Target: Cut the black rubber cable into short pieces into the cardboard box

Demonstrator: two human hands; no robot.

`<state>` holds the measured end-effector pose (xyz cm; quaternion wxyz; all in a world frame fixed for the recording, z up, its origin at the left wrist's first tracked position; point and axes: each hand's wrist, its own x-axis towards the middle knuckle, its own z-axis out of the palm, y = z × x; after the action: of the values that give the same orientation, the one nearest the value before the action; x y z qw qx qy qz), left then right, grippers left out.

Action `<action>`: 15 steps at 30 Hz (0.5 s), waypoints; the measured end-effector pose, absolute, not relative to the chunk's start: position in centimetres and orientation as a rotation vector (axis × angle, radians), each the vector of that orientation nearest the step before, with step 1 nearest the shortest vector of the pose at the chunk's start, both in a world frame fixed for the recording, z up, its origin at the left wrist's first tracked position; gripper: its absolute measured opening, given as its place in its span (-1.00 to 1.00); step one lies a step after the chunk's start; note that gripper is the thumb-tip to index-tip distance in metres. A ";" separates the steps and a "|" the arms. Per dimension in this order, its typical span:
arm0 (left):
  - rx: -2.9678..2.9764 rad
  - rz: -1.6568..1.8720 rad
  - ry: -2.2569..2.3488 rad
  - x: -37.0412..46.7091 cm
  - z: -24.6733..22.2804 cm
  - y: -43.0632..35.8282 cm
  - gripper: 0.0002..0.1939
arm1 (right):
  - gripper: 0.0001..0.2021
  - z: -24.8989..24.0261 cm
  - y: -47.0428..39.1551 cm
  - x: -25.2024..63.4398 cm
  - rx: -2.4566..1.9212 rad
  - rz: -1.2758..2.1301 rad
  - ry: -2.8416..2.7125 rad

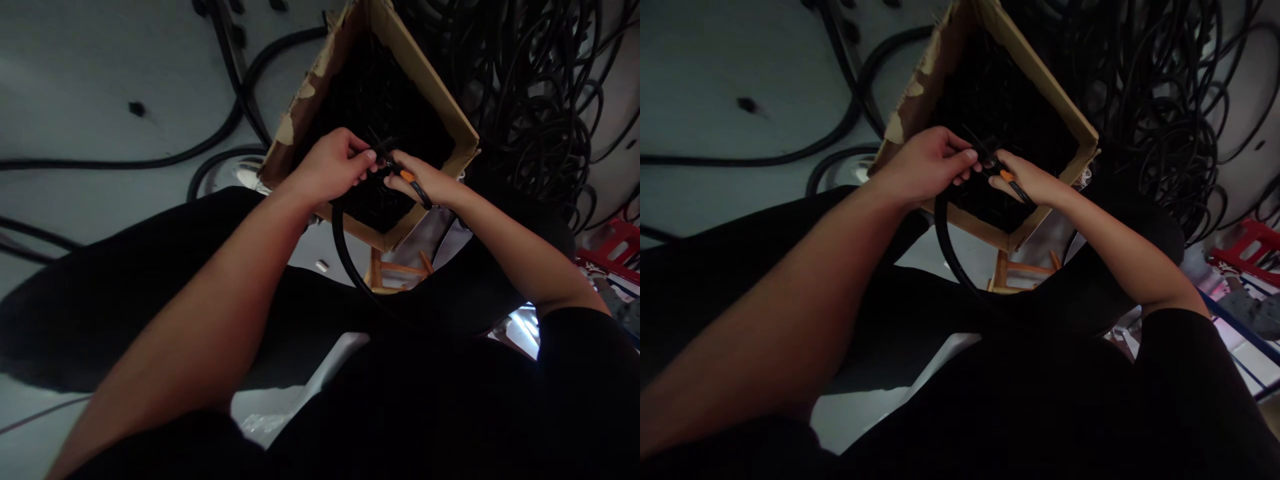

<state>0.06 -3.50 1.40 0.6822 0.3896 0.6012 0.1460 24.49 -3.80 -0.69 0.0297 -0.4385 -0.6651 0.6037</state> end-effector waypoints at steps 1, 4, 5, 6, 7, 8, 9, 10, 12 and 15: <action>0.882 0.298 1.364 0.1 1.5 -3.5 -0.79 | -0.70 -0.6 -3.7 24.4 -1.338 1.858 -2.058; 0.867 0.276 1.402 0.2 2.3 -3.3 -0.77 | -0.67 -0.1 -3.8 24.0 -1.340 1.871 -2.027; 0.853 0.278 1.407 0.3 2.7 -3.3 -0.76 | -0.64 0.2 -3.9 23.9 -1.354 1.882 -2.001; 0.838 0.275 1.407 0.3 3.0 -3.2 -0.77 | -0.61 0.5 -4.0 23.8 -1.375 1.892 -1.967; 0.827 0.264 1.404 0.4 3.3 -3.1 -0.78 | -0.59 0.7 -4.1 23.7 -1.398 1.906 -1.930; 0.821 0.246 1.404 0.5 3.5 -3.1 -0.80 | -0.57 0.9 -4.2 23.6 -1.422 1.922 -1.893; 0.822 0.220 1.412 0.5 3.7 -3.0 -0.81 | -0.55 1.0 -4.3 23.5 -1.448 1.944 -1.858; 0.830 0.189 1.425 0.4 3.7 -3.0 -0.82 | -0.55 1.2 -4.4 23.5 -1.476 1.970 -1.825; 0.869 0.148 1.451 0.2 3.3 -3.0 -0.80 | -0.54 1.3 -4.5 23.3 -1.533 2.036 -1.761; 0.930 0.183 1.447 -0.3 1.8 -3.5 -0.80 | -0.52 1.5 -4.6 23.1 -1.603 2.127 -1.673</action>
<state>-0.32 -3.52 1.81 0.6486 0.4093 0.6366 0.0805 23.07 -4.60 1.50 -0.0016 -0.5096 -0.5318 0.6764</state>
